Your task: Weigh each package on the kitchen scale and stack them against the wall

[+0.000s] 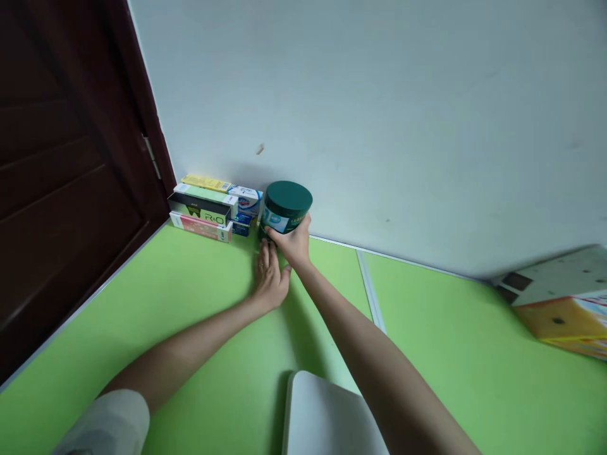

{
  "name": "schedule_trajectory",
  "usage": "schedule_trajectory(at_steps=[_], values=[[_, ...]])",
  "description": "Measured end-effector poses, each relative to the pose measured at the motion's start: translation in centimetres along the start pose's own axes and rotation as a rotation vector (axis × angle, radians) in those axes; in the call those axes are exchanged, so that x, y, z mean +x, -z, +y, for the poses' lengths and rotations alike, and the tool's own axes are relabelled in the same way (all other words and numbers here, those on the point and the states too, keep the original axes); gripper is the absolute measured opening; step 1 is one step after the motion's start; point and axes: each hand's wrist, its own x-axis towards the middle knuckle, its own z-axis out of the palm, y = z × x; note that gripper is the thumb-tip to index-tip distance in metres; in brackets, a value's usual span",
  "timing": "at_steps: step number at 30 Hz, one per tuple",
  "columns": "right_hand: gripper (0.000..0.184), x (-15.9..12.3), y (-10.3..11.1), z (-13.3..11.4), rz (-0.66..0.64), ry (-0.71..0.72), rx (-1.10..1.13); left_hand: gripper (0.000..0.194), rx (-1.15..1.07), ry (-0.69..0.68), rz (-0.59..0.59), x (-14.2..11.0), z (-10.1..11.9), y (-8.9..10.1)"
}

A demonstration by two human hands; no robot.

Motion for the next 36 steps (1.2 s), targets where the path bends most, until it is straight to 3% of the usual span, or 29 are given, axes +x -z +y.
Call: schedule_trajectory(at_steps=[6, 15, 20, 22, 24, 27, 30, 33, 36], values=[[0.074, 1.0, -2.1, 1.9, 0.044, 0.038, -0.001, 0.073, 0.053, -0.044, -0.007, 3.3, -1.4, 0.7], [0.08, 0.9, -2.7, 2.2, 0.021, 0.054, -0.045, 0.08, 0.131, -0.015, 0.024, 3.8, -2.0, 0.3], [0.09, 0.2, -2.9, 0.6, -0.017, -0.146, -0.056, 0.077, 0.113, -0.029, 0.076, 3.7, -1.7, 0.8], [0.097, -0.7, -2.1, -0.6, -0.122, -0.296, -0.096, 0.074, 0.119, -0.026, 0.05, 3.0, -1.6, 1.5], [0.094, -2.0, -0.2, -1.8, -0.274, -0.402, -0.115, 0.071, 0.13, -0.056, -0.007, 1.6, -1.3, 2.5], [0.076, -4.9, 4.4, -3.3, -0.443, -0.457, -0.079, 0.058, 0.205, -0.178, -0.144, -1.1, 0.1, 3.8], [0.052, -8.1, 10.4, -4.5, -0.535, -0.473, -0.013, 0.044, 0.38, -0.364, -0.266, -3.5, 3.6, 4.2], [0.037, -11.0, 17.4, -4.9, -0.663, -0.406, 0.158, 0.041, 0.392, -0.537, -0.42, -5.8, 9.5, 2.6], [0.042, -13.2, 25.1, -3.7, -0.599, -0.343, 0.353, 0.042, 0.313, -0.578, -0.573, -8.0, 15.9, -1.7]])
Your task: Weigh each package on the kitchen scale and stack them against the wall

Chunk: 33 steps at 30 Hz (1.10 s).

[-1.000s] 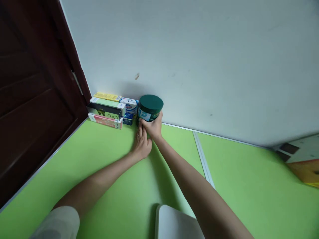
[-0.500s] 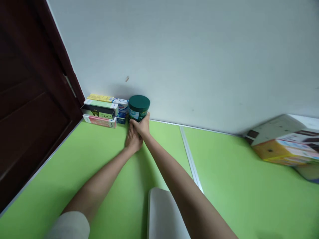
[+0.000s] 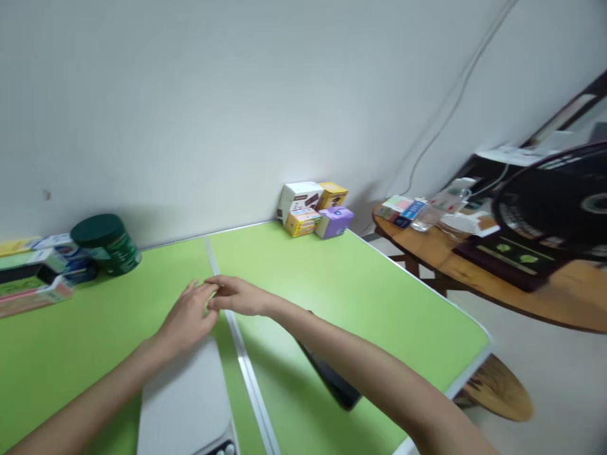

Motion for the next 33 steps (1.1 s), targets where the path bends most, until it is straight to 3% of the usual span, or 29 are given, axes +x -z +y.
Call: schedule_trajectory(at_steps=[3, 7, 9, 11, 15, 18, 21, 26, 33], values=[[0.043, -4.9, 6.5, 1.6, 0.201, 0.066, 0.039, 0.048, -0.078, -0.058, -0.042, 4.9, 4.9, -3.8], [0.043, -8.7, 14.8, 5.1, 0.691, 0.092, -0.404, 0.057, -0.045, -0.169, -0.087, 12.6, 7.7, -9.2], [0.052, -9.3, 18.2, 6.7, 0.873, 0.101, -0.652, 0.059, 0.024, -0.169, -0.078, 16.8, 8.4, -11.0], [0.057, -9.0, 21.1, 8.2, 0.964, 0.112, -0.781, 0.062, 0.098, -0.147, -0.022, 20.9, 8.9, -12.2], [0.061, -7.0, 25.2, 10.8, 1.105, 0.099, -0.678, 0.065, 0.157, -0.117, 0.131, 28.2, 9.8, -14.2], [0.058, -5.9, 27.0, 12.5, 1.216, 0.072, -0.441, 0.064, 0.116, -0.042, 0.182, 31.8, 9.9, -16.2], [0.051, -5.8, 27.6, 13.6, 1.252, 0.108, -0.331, 0.061, -0.004, 0.036, 0.238, 33.5, 9.7, -18.3], [0.045, -6.0, 27.3, 13.9, 1.25, 0.146, -0.313, 0.054, -0.246, 0.107, 0.363, 34.0, 9.7, -20.6], [0.037, -5.7, 27.2, 13.5, 1.271, 0.174, -0.255, 0.047, -0.275, 0.05, 0.416, 34.0, 10.7, -21.4]])
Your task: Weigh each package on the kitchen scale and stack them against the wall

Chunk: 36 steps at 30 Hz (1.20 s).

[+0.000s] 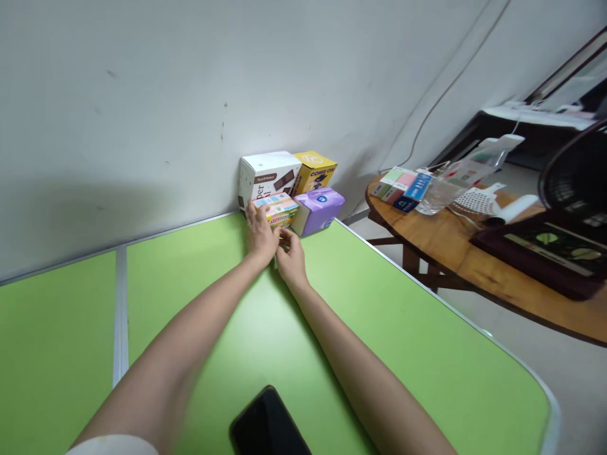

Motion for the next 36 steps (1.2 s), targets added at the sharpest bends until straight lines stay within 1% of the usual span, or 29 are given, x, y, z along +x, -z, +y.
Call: schedule_trajectory(at_steps=[4, 6, 10, 11, 13, 15, 16, 18, 20, 21, 22, 23, 25, 26, 28, 29, 30, 32, 34, 36], values=[[0.033, 0.0, 0.1, -0.4, 0.032, 0.01, 0.041, 0.04, 0.04, 0.042, 0.018, -0.1, 0.5, 0.0], [0.034, 0.1, 0.1, -0.5, 0.038, 0.009, 0.052, 0.041, 0.033, 0.071, 0.022, -0.1, 0.5, 0.2], [0.04, 0.2, 0.2, 0.1, 0.046, -0.022, 0.081, 0.065, -0.06, 0.095, 0.004, 0.2, -0.1, 0.6], [0.042, 0.2, 0.3, 0.3, 0.045, -0.038, 0.092, 0.069, -0.069, 0.098, -0.019, 0.3, -0.3, 0.8], [0.044, 0.3, 0.4, 0.8, 0.037, -0.075, 0.1, 0.071, -0.056, 0.115, -0.08, 0.3, -0.5, 1.7], [0.047, 0.4, 0.6, 0.9, 0.002, -0.119, 0.08, 0.069, -0.017, 0.134, -0.13, -0.3, -0.6, 3.4], [0.048, 0.4, 0.6, 0.7, -0.026, -0.139, 0.065, 0.068, -0.002, 0.144, -0.147, -0.9, -0.7, 4.7], [0.051, 0.1, 0.8, -0.3, -0.09, -0.168, 0.045, 0.063, 0.015, 0.157, -0.185, -2.7, -1.1, 8.1], [0.05, -0.9, 0.9, -2.2, -0.155, -0.179, 0.055, 0.058, 0.021, 0.17, -0.234, -5.1, -1.8, 12.6], [0.05, -1.8, 1.0, -3.5, -0.212, -0.183, 0.07, 0.057, 0.024, 0.183, -0.256, -6.6, -2.2, 15.2], [0.049, -3.1, 1.1, -5.1, -0.311, -0.193, 0.085, 0.058, 0.02, 0.19, -0.276, -8.1, -2.6, 17.9], [0.05, -4.6, 1.2, -6.8, -0.451, -0.204, 0.101, 0.059, 0.008, 0.197, -0.297, -9.7, -2.9, 20.7], [0.058, -8.3, 1.2, -10.8, -0.8, -0.206, 0.115, 0.059, -0.042, 0.222, -0.345, -13.1, -2.9, 26.3], [0.066, -10.3, 1.0, -13.0, -0.946, -0.184, 0.105, 0.059, -0.074, 0.24, -0.37, -14.9, -2.5, 29.0], [0.087, -14.3, 0.4, -17.2, -1.109, -0.118, 0.077, 0.058, -0.121, 0.268, -0.411, -18.3, -1.3, 33.9], [0.091, -16.1, 0.0, -19.2, -1.166, -0.094, 0.091, 0.058, -0.134, 0.269, -0.422, -19.9, -0.6, 36.0], [0.091, -17.8, -0.6, -21.0, -1.208, -0.077, 0.12, 0.057, -0.139, 0.264, -0.426, -21.5, 0.1, 37.8], [0.078, -20.7, -1.8, -23.6, -1.272, -0.066, 0.201, 0.056, -0.139, 0.252, -0.421, -24.4, 1.1, 40.7], [0.066, -23.1, -3.0, -25.0, -1.3, -0.065, 0.249, 0.055, -0.141, 0.261, -0.415, -26.9, 1.3, 42.5], [0.063, -24.9, -4.0, -25.3, -1.311, -0.071, 0.239, 0.055, -0.147, 0.276, -0.414, -28.9, 0.5, 43.6]])
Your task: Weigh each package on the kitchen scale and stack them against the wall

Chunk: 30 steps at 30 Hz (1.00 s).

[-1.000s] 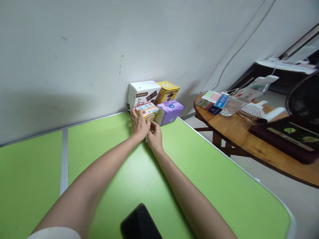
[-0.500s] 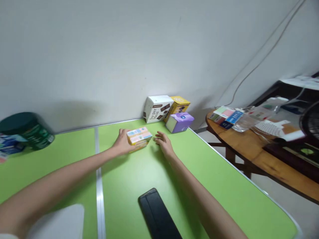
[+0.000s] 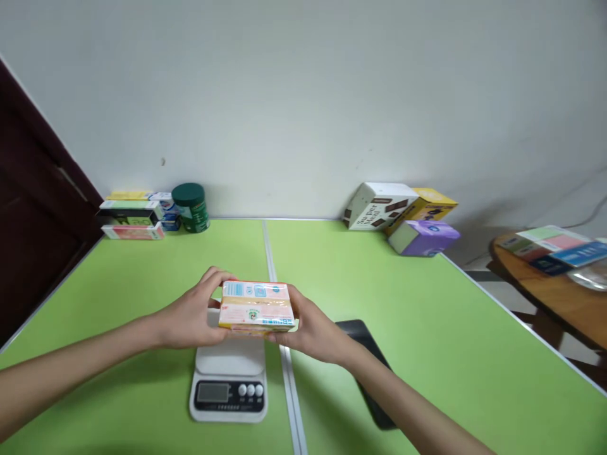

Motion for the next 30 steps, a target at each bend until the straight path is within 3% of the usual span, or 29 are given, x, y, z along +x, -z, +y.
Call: schedule_trajectory(at_steps=[5, 9, 11, 15, 17, 22, 25, 27, 30], values=[[0.061, 0.7, -3.3, 1.8, 0.03, -0.064, -0.027, 0.069, -0.083, -0.016, 0.046, -2.0, -3.9, -0.4], [0.058, 0.8, -4.4, 2.7, 0.026, -0.109, -0.036, 0.074, -0.126, -0.042, 0.073, -2.3, -6.0, -1.1], [0.064, 0.5, -4.2, 3.0, 0.004, -0.136, -0.049, 0.081, -0.127, -0.039, 0.073, -2.6, -6.7, -1.3], [0.093, -0.6, -2.2, 3.6, 0.004, -0.201, -0.239, 0.115, -0.1, 0.031, 0.037, -3.5, -7.8, -0.6], [0.089, -0.9, -1.1, 3.9, 0.019, -0.185, -0.337, 0.122, -0.102, 0.09, 0.023, -4.0, -8.0, -0.3], [0.078, -0.5, -0.9, 4.4, -0.017, -0.187, -0.441, 0.101, -0.128, 0.108, 0.0, -3.9, -8.5, -1.0], [0.066, 0.8, -2.0, 3.7, 0.028, -0.213, -0.489, 0.085, -0.171, 0.027, 0.095, -3.1, -9.0, -1.4], [0.06, 2.3, -2.8, 2.8, 0.051, -0.218, -0.509, 0.075, -0.216, -0.023, 0.163, -2.9, -9.5, -0.7], [0.055, 6.5, -4.5, 1.3, 0.048, -0.162, -0.476, 0.072, -0.285, -0.022, 0.227, -3.1, -11.0, 2.0]])
